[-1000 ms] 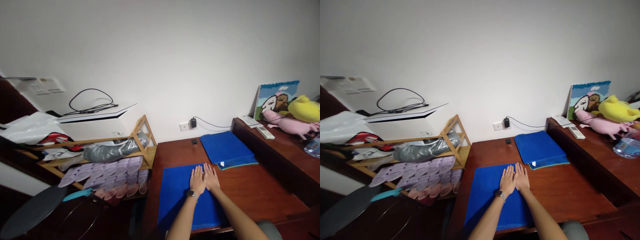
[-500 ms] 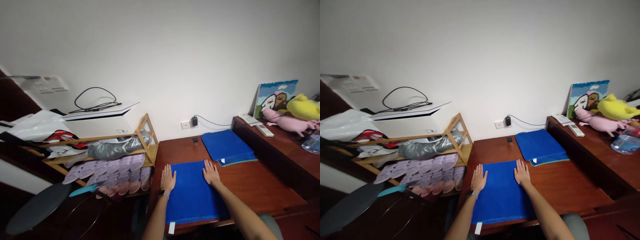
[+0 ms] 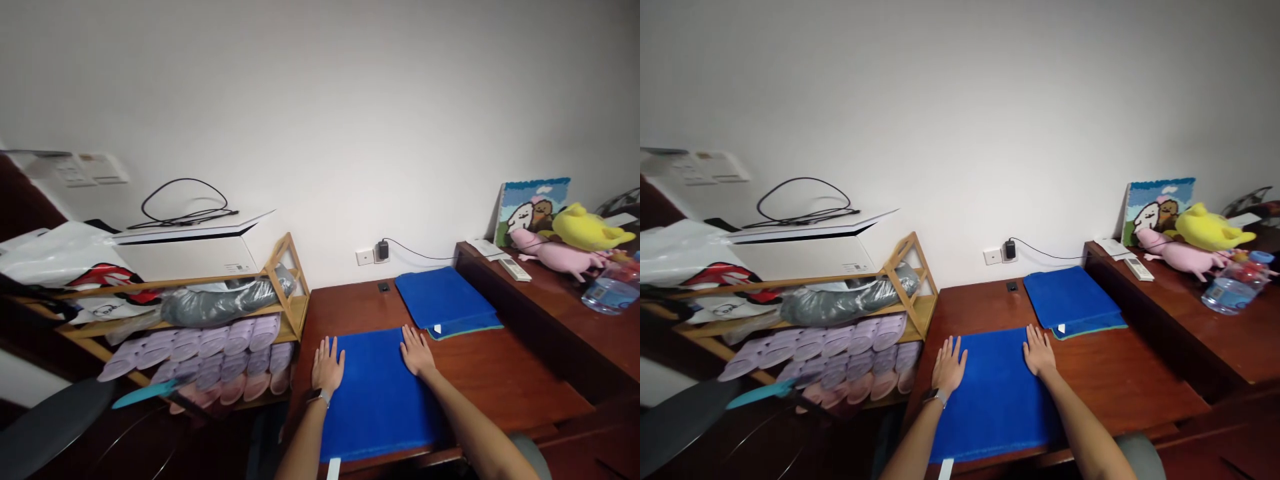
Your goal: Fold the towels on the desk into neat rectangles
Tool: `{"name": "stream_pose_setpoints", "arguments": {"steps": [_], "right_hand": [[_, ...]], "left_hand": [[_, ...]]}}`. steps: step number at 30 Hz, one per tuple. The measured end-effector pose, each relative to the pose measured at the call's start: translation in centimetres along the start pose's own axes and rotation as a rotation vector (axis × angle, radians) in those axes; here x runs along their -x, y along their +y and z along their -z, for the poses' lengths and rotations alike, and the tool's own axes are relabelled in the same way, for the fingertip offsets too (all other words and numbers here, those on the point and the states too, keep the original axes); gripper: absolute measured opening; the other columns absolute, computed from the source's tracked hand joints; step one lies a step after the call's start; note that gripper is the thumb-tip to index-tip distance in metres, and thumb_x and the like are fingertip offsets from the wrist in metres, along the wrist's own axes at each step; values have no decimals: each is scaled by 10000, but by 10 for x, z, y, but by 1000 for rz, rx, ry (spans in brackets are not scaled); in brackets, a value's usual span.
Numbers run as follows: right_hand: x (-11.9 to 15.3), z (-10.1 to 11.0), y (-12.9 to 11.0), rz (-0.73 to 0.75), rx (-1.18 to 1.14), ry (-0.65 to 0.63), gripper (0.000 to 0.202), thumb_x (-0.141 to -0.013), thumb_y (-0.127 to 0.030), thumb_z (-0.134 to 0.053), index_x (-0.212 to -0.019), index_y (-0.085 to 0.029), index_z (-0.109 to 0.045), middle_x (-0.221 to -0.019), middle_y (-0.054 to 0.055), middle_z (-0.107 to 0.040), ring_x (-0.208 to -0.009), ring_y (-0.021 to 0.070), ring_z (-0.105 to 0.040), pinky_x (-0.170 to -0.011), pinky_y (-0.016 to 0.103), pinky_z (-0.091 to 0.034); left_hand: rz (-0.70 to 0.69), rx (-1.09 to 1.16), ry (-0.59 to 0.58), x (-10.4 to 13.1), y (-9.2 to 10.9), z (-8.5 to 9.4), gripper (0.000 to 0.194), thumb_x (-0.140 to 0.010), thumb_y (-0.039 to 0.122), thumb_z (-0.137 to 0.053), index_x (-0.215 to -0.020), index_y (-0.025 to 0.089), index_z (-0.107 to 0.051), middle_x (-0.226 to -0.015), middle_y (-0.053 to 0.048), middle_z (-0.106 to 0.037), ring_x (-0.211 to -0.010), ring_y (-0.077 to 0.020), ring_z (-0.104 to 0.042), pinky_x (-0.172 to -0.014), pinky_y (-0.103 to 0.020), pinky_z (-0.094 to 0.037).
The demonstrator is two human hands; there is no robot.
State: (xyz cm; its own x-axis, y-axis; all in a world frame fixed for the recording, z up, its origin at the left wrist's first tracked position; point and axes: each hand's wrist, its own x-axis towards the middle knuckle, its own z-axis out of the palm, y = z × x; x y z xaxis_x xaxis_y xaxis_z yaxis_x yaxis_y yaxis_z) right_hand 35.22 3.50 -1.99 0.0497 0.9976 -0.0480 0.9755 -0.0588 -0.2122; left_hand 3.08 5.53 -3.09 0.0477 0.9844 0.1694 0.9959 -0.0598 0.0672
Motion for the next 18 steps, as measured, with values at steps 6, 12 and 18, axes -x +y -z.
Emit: {"name": "stream_pose_setpoints", "arguments": {"steps": [6,12,18], "right_hand": [[-9,-1,2,2,15,21,668,-1053,-425,-199,-1677,-187,-201,-1738,34,-216,-1618,239,-150,-1314,492,-86],[-7,-2,2,0,-44,20,674,-1055,-433,-178,-1680,-179,-168,-1745,14,-183,-1623,235,-121,-1315,480,-72],[-7,-4,4,13,-11,-28,661,-1040,-358,-204,-1680,-194,-163,-1753,-6,-135,-1629,220,-63,-1310,476,-35]], "left_hand": [[-1,-50,3,-2,-4,3,648,-1061,469,-261,-1628,175,-374,-1688,-124,-372,-1573,-295,-317,-1283,-507,-256],[-294,51,54,-12,84,7,603,-1077,368,-223,-1640,186,-341,-1696,-89,-363,-1588,-250,-283,-1305,-499,-223],[-425,230,-71,-12,192,-10,619,-1094,471,-171,-1654,243,-301,-1707,-58,-345,-1597,-230,-254,-1307,-494,-230]]}}
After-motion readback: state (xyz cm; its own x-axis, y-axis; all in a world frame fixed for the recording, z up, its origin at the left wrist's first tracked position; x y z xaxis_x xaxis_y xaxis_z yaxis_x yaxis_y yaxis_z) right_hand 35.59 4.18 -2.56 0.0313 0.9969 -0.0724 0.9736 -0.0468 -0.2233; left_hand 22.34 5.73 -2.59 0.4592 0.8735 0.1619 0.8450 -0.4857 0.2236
